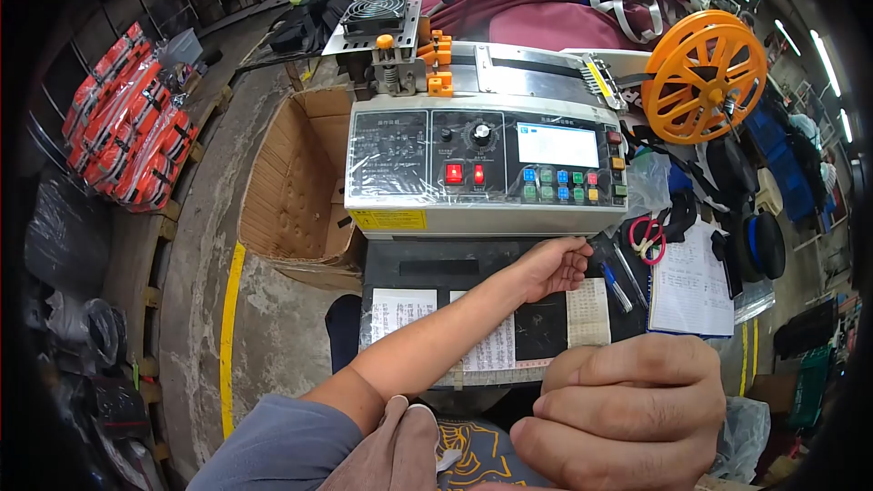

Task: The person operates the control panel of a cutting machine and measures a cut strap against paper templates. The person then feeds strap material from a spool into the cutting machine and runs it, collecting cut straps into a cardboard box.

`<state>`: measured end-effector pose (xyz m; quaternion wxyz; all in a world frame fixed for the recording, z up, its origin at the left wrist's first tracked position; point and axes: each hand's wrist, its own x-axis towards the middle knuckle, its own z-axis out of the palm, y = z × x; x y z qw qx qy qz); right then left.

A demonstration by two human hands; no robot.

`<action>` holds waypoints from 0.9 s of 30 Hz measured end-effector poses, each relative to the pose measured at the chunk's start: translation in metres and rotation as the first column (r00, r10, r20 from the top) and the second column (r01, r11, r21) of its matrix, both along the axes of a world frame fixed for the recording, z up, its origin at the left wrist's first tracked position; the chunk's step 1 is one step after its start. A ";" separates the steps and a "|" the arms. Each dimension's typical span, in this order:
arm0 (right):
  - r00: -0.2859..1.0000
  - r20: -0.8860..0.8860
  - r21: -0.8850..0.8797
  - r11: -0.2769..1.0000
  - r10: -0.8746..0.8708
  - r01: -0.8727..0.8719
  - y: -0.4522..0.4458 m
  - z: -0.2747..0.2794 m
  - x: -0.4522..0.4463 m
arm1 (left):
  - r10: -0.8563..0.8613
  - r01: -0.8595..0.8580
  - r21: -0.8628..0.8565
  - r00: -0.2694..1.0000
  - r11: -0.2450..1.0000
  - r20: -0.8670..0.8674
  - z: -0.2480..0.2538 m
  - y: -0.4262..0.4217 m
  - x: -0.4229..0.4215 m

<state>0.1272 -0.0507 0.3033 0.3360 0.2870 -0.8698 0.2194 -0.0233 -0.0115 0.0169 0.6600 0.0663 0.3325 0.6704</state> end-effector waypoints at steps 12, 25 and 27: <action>0.994 0.100 -0.039 0.998 -0.052 0.056 -0.004 0.003 0.007 | -0.006 0.006 -0.001 1.000 1.000 -0.010 -0.001 0.000 0.001; 0.900 -0.435 -0.022 0.999 0.013 -0.026 -0.008 -0.017 -0.017 | 0.000 0.000 -0.005 1.000 1.000 -0.003 -0.001 -0.001 0.001; 0.891 -0.451 0.022 0.999 0.052 -0.047 -0.003 -0.018 -0.018 | 0.001 -0.001 -0.003 1.000 1.000 -0.003 -0.001 0.000 0.000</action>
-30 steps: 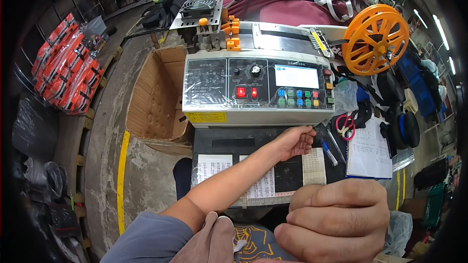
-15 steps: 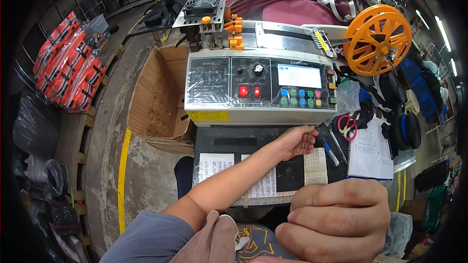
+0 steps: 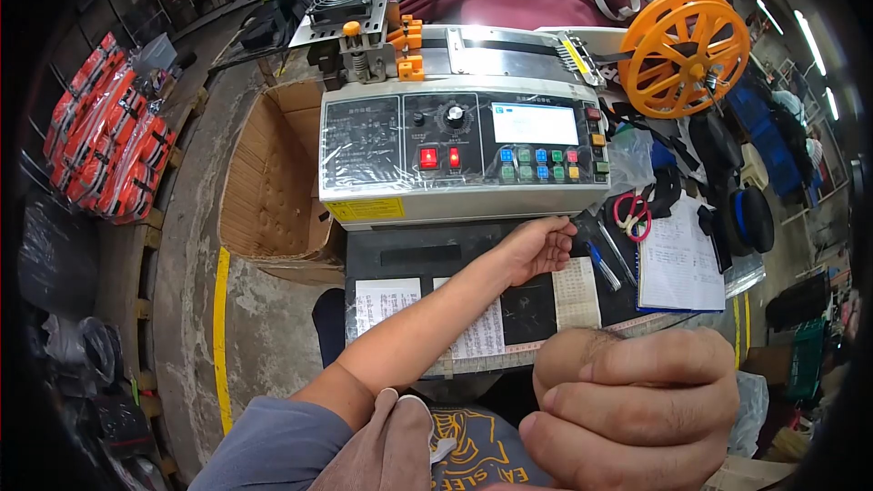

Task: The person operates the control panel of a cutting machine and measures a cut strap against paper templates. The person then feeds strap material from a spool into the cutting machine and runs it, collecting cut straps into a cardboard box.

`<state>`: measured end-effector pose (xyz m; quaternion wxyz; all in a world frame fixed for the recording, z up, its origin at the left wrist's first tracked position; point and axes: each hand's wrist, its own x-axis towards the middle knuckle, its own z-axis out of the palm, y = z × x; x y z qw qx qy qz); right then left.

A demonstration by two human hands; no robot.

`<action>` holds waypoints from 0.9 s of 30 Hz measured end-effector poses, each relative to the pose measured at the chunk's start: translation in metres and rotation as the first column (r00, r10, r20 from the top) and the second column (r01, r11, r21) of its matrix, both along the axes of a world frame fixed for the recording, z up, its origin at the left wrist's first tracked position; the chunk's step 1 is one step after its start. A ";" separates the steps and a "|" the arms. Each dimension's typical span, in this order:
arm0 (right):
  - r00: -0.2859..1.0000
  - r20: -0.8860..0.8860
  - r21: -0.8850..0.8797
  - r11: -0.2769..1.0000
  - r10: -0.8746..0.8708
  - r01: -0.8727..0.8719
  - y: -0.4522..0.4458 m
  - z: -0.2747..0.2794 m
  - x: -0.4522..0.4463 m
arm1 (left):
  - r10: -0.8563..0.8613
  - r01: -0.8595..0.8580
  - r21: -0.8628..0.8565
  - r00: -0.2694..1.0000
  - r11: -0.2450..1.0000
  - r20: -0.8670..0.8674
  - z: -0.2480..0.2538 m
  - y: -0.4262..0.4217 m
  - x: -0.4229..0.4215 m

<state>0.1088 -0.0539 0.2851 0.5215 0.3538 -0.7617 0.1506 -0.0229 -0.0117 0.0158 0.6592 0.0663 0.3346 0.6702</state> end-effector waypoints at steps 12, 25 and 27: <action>1.000 0.030 0.030 1.000 -0.005 0.004 0.003 0.001 0.003 | -0.001 0.001 0.005 1.000 1.000 -0.008 -0.004 0.002 0.000; 0.947 0.192 0.001 0.965 -0.256 0.261 -0.005 0.001 0.021 | 0.003 -0.003 -0.003 1.000 1.000 0.000 0.000 0.000 0.000; 0.946 0.202 0.008 0.966 -0.254 0.257 -0.005 0.002 0.022 | 0.002 -0.002 -0.006 1.000 1.000 -0.004 0.001 0.000 0.000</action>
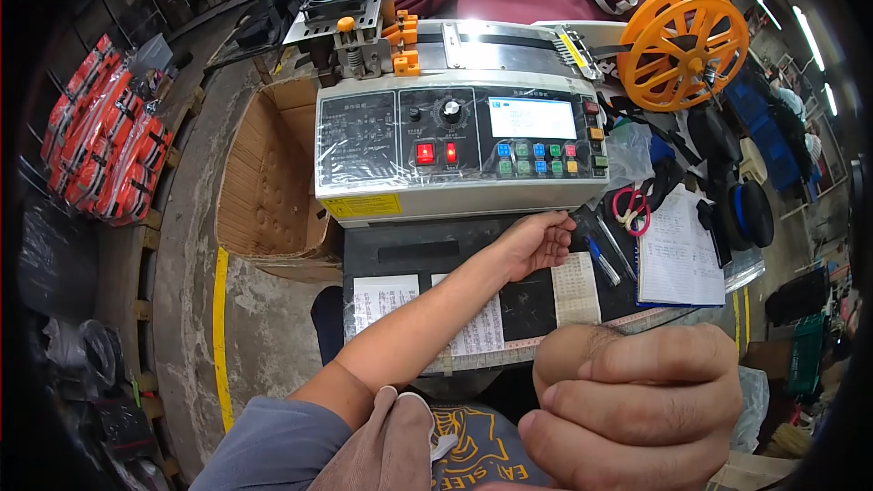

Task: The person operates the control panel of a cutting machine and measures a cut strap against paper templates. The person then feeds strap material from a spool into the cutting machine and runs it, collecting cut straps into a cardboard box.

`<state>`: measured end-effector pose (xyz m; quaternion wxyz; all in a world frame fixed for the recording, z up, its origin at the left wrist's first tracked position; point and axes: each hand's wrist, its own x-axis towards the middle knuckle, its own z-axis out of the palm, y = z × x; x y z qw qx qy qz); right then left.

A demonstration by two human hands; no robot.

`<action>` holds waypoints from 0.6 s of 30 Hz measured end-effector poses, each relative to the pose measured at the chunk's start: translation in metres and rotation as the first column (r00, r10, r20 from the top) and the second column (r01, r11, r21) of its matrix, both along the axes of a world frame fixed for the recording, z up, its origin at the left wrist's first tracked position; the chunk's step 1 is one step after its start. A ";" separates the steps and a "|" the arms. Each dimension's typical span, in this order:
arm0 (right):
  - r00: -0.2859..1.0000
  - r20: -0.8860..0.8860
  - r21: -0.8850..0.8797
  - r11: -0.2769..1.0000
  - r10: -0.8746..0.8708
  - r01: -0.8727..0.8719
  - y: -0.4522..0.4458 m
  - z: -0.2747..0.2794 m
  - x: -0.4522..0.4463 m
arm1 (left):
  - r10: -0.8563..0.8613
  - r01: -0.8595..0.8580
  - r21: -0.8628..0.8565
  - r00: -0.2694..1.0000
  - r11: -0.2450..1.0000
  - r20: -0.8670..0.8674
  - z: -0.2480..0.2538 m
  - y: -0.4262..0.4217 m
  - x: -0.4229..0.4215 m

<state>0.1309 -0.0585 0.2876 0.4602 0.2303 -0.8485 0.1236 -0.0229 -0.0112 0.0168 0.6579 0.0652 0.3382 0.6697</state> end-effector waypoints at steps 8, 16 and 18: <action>1.000 0.008 0.006 1.000 0.007 -0.007 0.001 0.000 0.000 | 0.002 -0.001 0.008 1.000 1.000 -0.008 0.000 0.000 0.000; 1.000 -0.005 0.020 1.000 0.024 -0.024 0.002 -0.001 -0.001 | 0.002 -0.002 0.007 1.000 1.000 -0.006 -0.002 0.000 0.001; 1.000 -0.003 0.020 0.999 0.027 -0.026 0.002 -0.001 -0.001 | 0.001 -0.001 0.007 1.000 1.000 -0.005 -0.002 0.000 0.000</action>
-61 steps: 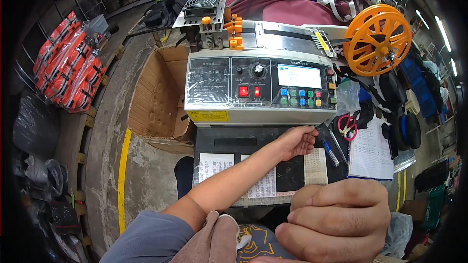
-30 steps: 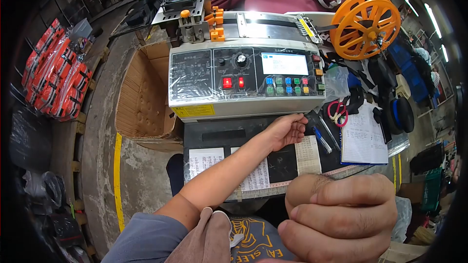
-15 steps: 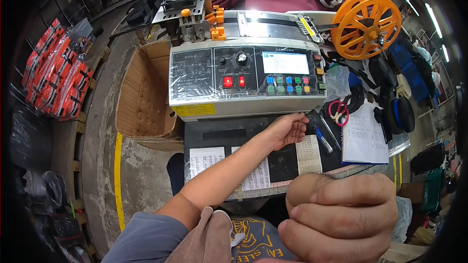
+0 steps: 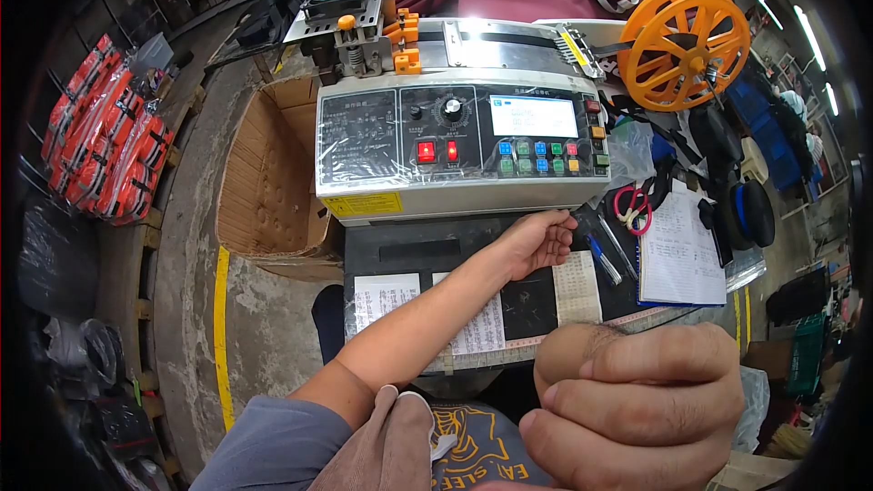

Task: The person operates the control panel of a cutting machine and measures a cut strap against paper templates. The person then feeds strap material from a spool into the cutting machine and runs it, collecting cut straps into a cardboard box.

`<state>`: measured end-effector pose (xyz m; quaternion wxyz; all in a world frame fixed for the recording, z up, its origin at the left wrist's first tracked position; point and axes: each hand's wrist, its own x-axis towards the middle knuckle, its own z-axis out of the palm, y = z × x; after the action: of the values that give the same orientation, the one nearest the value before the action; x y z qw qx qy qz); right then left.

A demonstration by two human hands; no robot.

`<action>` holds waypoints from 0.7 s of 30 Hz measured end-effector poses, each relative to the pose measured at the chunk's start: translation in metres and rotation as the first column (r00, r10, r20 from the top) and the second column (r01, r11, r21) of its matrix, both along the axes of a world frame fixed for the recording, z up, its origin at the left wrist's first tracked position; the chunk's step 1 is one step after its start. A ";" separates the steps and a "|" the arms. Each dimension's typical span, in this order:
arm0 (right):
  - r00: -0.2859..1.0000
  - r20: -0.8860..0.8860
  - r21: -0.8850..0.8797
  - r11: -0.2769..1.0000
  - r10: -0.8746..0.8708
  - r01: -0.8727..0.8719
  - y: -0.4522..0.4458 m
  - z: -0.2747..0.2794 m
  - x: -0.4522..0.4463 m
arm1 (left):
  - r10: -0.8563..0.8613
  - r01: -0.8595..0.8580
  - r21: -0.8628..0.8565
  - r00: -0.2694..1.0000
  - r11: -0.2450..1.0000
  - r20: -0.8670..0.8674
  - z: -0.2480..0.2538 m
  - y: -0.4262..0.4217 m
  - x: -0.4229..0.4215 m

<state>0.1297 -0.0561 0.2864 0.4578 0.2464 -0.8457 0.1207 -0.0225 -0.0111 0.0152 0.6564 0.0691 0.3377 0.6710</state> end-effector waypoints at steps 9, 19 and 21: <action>1.000 0.008 0.010 1.000 0.013 -0.013 0.002 0.001 -0.001 | -0.002 0.002 -0.013 1.000 1.000 0.005 0.002 -0.001 0.000; 0.997 0.027 0.064 0.995 0.074 -0.075 0.008 0.003 -0.003 | 0.002 -0.002 -0.014 1.000 1.000 0.000 0.003 -0.001 0.000; 0.995 0.028 0.090 0.991 0.101 -0.103 0.011 0.004 -0.004 | 0.002 -0.002 -0.016 1.000 1.000 -0.003 0.003 -0.001 0.000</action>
<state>0.1258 -0.0455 0.2903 0.4295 0.3086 -0.8418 0.1080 -0.0223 -0.0121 0.0186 0.6557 0.0645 0.3440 0.6690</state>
